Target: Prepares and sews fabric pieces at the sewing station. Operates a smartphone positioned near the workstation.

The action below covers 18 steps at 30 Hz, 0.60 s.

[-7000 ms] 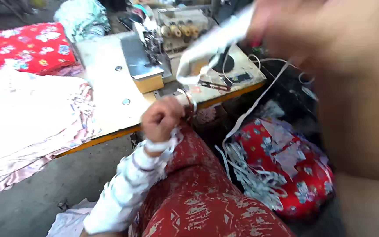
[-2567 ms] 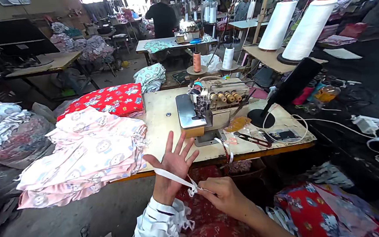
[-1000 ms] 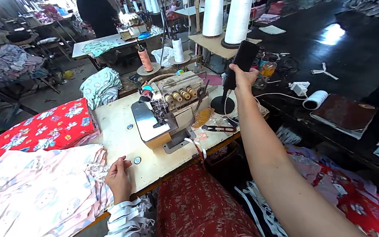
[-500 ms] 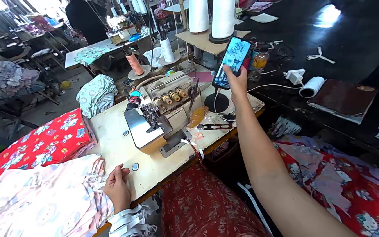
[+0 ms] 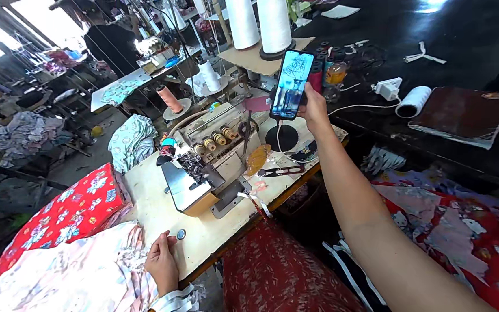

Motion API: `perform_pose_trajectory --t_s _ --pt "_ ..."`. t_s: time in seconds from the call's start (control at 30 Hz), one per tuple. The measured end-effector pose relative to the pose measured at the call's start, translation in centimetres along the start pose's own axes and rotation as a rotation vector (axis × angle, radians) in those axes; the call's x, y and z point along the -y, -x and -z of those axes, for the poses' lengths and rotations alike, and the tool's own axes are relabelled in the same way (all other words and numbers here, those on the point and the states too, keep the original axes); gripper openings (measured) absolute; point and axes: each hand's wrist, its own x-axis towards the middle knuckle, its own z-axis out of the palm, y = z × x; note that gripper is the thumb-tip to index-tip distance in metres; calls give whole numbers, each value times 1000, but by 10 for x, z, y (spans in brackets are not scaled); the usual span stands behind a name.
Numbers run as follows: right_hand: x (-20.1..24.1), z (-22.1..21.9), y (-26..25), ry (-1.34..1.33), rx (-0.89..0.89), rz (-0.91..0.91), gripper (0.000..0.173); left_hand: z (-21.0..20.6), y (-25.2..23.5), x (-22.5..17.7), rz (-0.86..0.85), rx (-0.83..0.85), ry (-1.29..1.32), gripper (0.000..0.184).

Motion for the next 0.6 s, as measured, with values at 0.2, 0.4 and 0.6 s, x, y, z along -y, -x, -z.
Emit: perform_pose_trajectory --t_s 0.2,0.4,0.6 --pt "-6 1 8 -64 55 30 54 1 1 1 4 5 -6 28" --pt "-8 -8 15 8 35 119 53 0 1 0 10 -2 4 27" --pt "-7 -20 16 79 -65 175 67 1 1 0 27 3 17 27"
